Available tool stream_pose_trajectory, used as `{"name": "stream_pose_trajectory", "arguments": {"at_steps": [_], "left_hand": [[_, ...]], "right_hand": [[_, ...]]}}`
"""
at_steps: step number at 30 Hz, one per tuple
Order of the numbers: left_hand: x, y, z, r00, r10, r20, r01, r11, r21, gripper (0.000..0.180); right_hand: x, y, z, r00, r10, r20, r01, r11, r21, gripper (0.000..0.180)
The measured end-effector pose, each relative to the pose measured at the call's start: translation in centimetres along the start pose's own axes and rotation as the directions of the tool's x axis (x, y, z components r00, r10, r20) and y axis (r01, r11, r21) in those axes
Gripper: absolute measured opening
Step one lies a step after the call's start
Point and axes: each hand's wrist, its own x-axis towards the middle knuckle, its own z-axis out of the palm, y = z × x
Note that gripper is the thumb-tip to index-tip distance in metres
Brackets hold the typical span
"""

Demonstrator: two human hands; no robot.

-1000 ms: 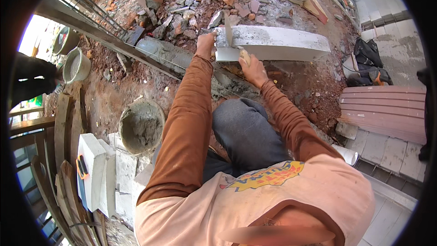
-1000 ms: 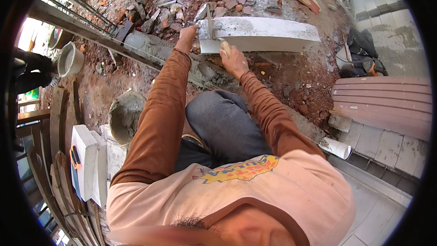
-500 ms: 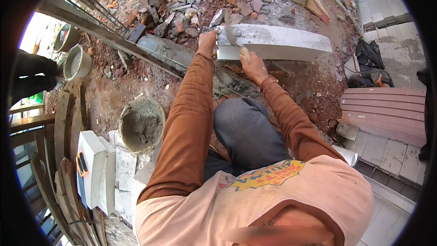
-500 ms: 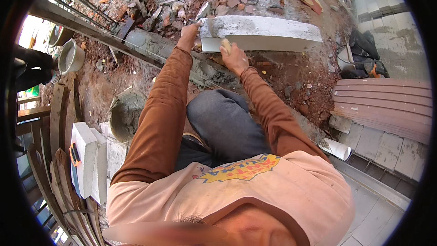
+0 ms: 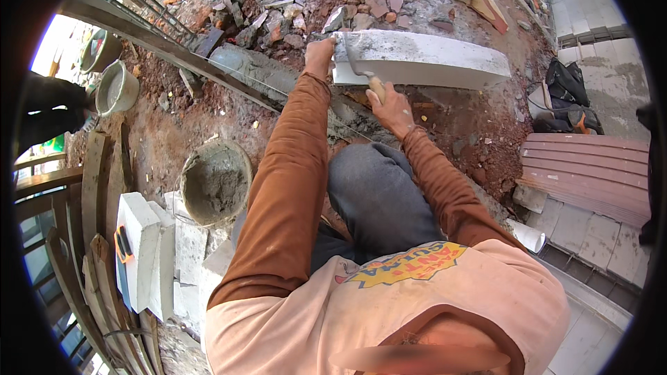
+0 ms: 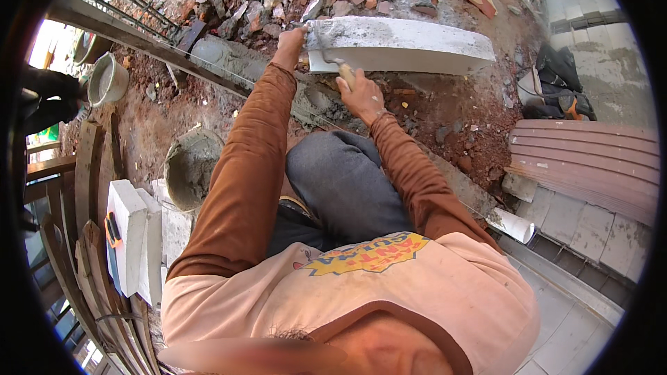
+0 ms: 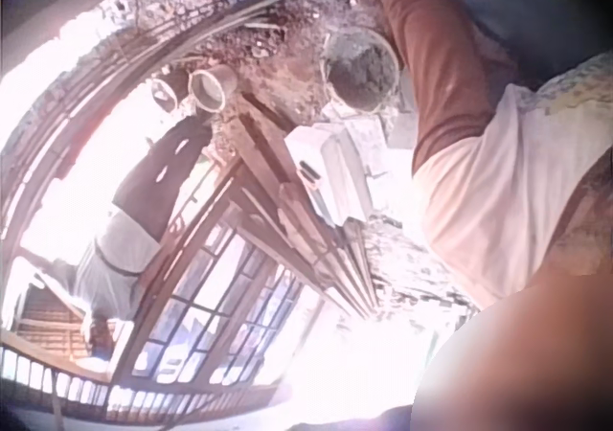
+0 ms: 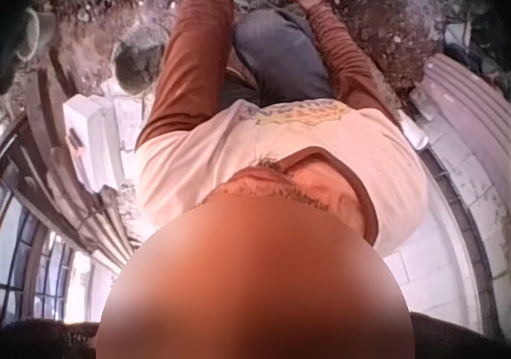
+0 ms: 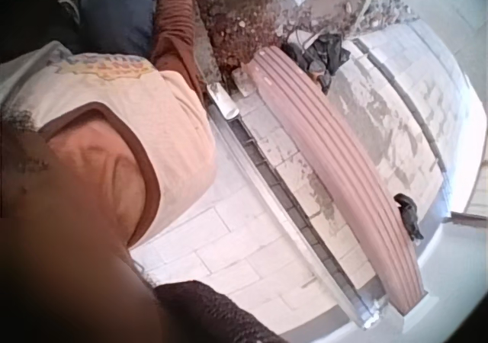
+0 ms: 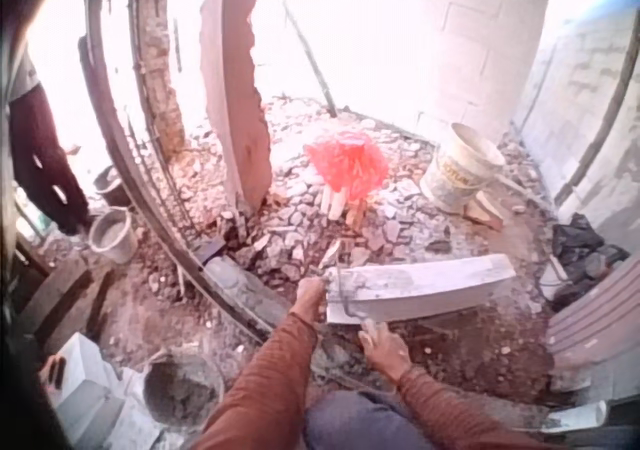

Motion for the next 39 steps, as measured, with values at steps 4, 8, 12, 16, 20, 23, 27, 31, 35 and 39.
{"name": "stream_pose_trajectory", "arguments": {"at_steps": [4,8,12,16,20,23,27,31,35,39], "left_hand": [[1.2,0.2,0.0,0.995,0.03,0.098,-0.039,0.995,0.094,0.051],[3.0,-1.7,0.5,0.988,0.132,0.08,-0.141,0.982,0.122,0.055],[4.6,-2.8,1.1,0.978,0.183,0.099,-0.201,0.953,0.225,0.063],[5.0,-3.2,1.2,0.978,0.204,0.049,-0.209,0.943,0.259,0.063],[5.0,-4.0,1.3,0.969,0.23,0.09,-0.244,0.943,0.225,0.061],[5.6,-4.3,1.3,0.954,0.276,0.121,-0.301,0.894,0.332,0.047],[6.9,-4.4,1.6,0.935,0.334,0.116,-0.334,0.726,0.601,0.029],[6.7,-4.7,1.6,0.996,0.043,0.084,-0.061,0.973,0.223,0.031],[5.7,-4.3,1.3,0.932,0.33,0.147,-0.353,0.743,0.569,0.037],[5.4,-4.1,1.1,0.981,0.098,0.17,-0.156,0.916,0.369,0.037]], "right_hand": [[-0.3,-0.5,-0.2,0.941,-0.155,-0.302,0.178,0.983,0.05,0.052],[0.8,-0.8,-0.1,0.994,-0.004,-0.107,0.016,0.993,0.116,0.054],[2.5,-0.7,0.0,0.956,-0.051,-0.289,0.135,0.95,0.28,0.059],[4.3,-1.0,0.1,0.995,-0.027,-0.098,0.037,0.994,0.103,0.059],[5.7,-0.9,-0.3,0.92,-0.108,-0.377,0.186,0.966,0.177,0.058],[6.1,-0.9,-0.6,0.998,-0.048,-0.029,0.05,0.997,0.063,0.056],[6.2,-1.0,-0.9,0.986,-0.079,-0.145,0.099,0.986,0.135,0.059],[6.4,-1.4,-1.0,0.994,-0.058,-0.091,0.066,0.994,0.089,0.064],[6.6,-1.4,-1.1,0.987,-0.058,-0.15,0.073,0.993,0.096,0.065],[6.8,-1.5,-1.1,0.997,-0.041,-0.067,0.042,0.999,0.026,0.066]]}}
